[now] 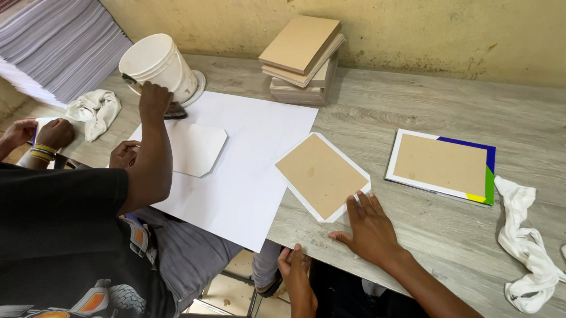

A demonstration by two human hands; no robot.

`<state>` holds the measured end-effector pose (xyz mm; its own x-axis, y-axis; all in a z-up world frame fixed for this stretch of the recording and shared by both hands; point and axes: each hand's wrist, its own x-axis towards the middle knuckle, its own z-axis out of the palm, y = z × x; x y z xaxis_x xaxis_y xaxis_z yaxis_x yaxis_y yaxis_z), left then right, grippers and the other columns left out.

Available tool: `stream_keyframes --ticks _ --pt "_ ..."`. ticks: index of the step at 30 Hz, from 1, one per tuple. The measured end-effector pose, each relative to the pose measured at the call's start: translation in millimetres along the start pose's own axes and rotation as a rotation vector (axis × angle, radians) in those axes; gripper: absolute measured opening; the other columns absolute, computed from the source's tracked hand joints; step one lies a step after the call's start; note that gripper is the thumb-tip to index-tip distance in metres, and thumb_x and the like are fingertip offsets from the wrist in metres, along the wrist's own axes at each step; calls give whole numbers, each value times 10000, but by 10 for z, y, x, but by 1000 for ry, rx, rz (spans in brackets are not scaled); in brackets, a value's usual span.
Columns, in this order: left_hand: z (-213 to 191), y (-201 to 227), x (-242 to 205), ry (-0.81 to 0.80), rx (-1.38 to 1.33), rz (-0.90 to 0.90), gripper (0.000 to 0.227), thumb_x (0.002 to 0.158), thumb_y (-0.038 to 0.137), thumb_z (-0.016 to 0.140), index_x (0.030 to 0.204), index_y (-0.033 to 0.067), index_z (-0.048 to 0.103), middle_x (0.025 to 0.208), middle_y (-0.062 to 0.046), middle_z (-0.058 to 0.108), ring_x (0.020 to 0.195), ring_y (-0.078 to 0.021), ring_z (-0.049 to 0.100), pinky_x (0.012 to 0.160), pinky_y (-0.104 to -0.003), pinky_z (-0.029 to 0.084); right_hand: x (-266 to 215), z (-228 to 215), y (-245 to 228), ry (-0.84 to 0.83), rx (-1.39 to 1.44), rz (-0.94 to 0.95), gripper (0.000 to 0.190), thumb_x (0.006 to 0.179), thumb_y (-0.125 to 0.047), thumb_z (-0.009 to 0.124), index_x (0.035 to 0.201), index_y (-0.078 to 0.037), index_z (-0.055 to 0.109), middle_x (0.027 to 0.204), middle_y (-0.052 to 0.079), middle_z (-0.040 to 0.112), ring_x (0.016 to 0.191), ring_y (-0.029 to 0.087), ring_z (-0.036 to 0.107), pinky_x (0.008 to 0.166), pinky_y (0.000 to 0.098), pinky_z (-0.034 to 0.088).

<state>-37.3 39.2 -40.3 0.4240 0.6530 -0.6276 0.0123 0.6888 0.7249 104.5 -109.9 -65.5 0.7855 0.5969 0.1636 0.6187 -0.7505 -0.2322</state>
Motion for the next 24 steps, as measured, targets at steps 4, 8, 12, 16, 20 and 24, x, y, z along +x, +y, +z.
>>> stream_keyframes --ticks 4,8,12,16,20,24 --pt "-11 -112 47 30 55 37 542 1016 229 683 1502 67 508 1415 -128 632 1244 -269 646 1061 -420 536 71 -109 5 32 84 62 774 937 -668 744 1352 -46 544 1459 288 595 1527 444 423 1262 566 322" --pt "-93 -109 34 42 115 91 426 1037 173 633 1443 63 568 1396 -153 639 1243 -275 649 1029 -425 555 597 -188 290 99 223 123 569 1050 -503 594 1404 -57 579 1414 155 661 1257 412 604 1053 536 486" --pt "-142 -124 84 43 68 40 360 1065 156 607 1412 63 595 1303 -150 647 1105 -256 641 916 -391 539 961 -326 361 -134 186 318 509 1063 -572 527 1219 -97 620 1222 135 712 1201 406 575 974 515 485" --pt "-152 -33 131 16 25 -14 439 1026 213 654 1419 39 568 1169 -171 654 1054 -286 656 911 -404 549 742 -296 138 -128 57 257 537 1022 -565 603 1258 -83 630 1199 148 720 1219 393 584 1012 526 460" --pt "-181 93 194 -7 -93 -11 383 1043 187 644 1376 5 590 1253 -210 679 1159 -354 673 978 -426 570 49 -525 -573 -369 131 206 533 1052 -564 621 1384 -156 533 1304 184 637 1220 377 549 1061 498 438" --pt "-324 205 300 -63 -65 85 318 1075 277 691 967 74 470 1006 -158 671 956 -277 672 799 -411 570 -495 -296 -834 -280 216 1 611 1029 -516 677 1484 -167 464 1143 102 713 1121 359 540 972 486 397"
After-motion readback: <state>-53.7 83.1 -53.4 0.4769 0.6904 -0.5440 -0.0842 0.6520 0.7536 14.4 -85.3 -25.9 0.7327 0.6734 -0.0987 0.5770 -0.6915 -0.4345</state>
